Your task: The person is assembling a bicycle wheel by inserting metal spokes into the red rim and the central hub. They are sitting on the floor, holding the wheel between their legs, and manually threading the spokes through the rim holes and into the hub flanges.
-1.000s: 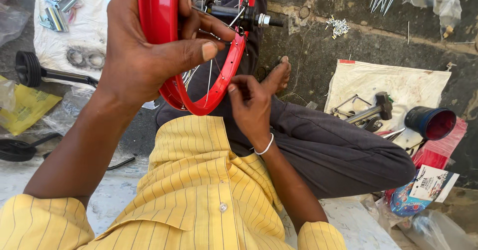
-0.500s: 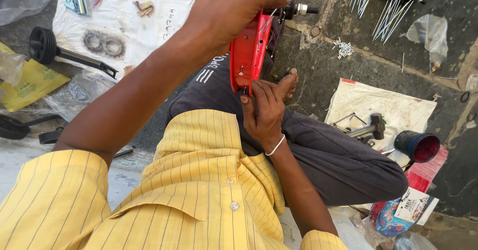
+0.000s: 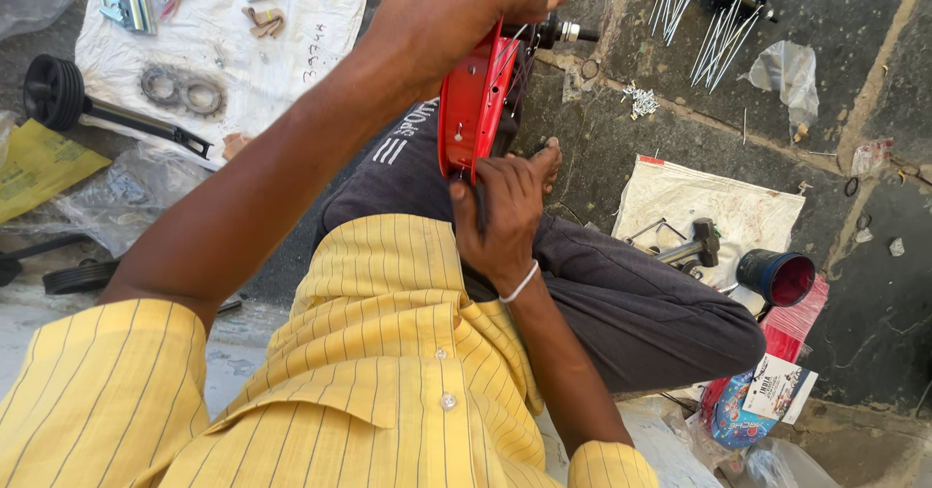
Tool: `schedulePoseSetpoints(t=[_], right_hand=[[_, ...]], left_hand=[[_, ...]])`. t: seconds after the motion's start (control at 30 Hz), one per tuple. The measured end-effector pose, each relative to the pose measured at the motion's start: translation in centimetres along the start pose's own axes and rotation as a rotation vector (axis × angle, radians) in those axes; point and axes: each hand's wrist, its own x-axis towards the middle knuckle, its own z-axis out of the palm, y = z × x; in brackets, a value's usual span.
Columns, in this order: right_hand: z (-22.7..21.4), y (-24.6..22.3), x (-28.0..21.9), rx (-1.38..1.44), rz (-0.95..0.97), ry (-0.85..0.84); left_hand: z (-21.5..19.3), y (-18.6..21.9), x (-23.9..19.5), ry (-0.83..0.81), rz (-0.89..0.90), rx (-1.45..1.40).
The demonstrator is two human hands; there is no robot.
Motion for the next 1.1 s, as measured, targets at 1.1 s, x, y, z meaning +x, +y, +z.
schedulePoseSetpoints(t=[1.1], right_hand=[[-3.2, 44.3, -11.5, -0.165, 0.851, -0.058]], left_hand=[[0.5, 7.2, -5.4, -0.229, 0.031, 0.202]])
